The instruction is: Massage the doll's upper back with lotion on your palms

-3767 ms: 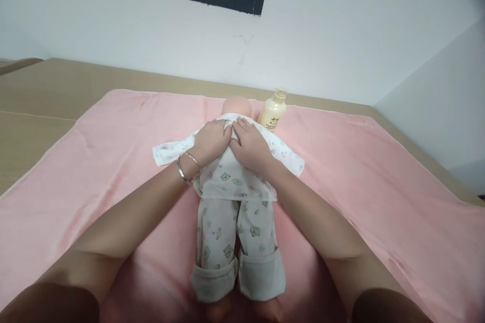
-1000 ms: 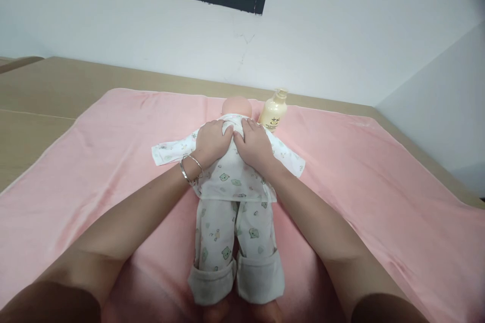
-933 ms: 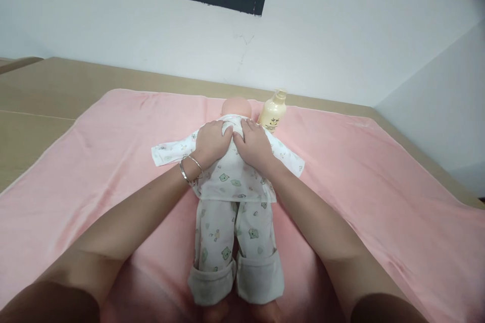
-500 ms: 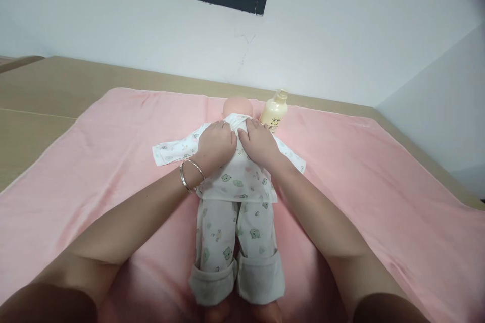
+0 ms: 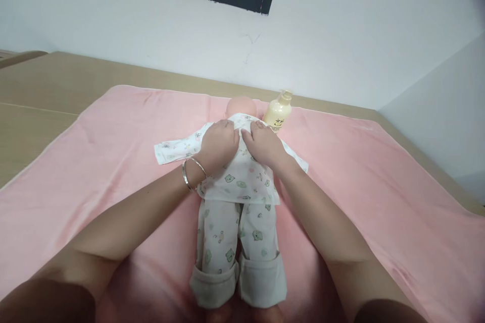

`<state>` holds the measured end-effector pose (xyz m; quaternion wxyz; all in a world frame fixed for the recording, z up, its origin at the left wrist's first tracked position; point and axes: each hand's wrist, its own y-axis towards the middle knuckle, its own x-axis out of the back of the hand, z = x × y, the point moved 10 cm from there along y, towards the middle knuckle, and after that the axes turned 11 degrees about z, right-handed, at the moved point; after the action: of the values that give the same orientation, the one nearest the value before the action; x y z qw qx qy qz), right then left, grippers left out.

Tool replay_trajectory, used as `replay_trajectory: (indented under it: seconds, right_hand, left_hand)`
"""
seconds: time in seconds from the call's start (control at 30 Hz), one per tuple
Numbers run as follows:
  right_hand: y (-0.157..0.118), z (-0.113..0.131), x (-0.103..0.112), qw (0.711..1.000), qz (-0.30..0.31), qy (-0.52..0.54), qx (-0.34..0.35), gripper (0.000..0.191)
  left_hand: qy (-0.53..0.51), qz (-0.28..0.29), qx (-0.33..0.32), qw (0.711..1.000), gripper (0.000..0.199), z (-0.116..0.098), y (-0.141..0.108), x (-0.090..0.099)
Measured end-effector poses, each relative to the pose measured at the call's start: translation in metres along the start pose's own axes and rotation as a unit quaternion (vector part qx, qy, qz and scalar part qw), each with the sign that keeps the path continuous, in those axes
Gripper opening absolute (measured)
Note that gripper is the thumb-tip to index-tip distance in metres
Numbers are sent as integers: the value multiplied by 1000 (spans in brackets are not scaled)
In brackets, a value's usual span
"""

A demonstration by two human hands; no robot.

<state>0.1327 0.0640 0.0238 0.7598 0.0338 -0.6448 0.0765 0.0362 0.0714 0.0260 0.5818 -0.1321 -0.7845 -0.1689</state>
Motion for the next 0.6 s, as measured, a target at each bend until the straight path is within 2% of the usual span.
replay_trajectory:
  seconds: [0.13,0.37,0.6]
  right_hand:
    - [8,-8,-2,1000,-3,11,-14,56]
    - [-2,3,-6,1000,-7,-15,-15,61]
    - [-17,18,-1,999,-14,-29,1,59]
  left_hand:
    - [9,-19,-16,1000,39,-9,-5,3]
    - [-74,22,37,996,33,14,10,2]
    - [-65,17,38,997,33,16,11,2]
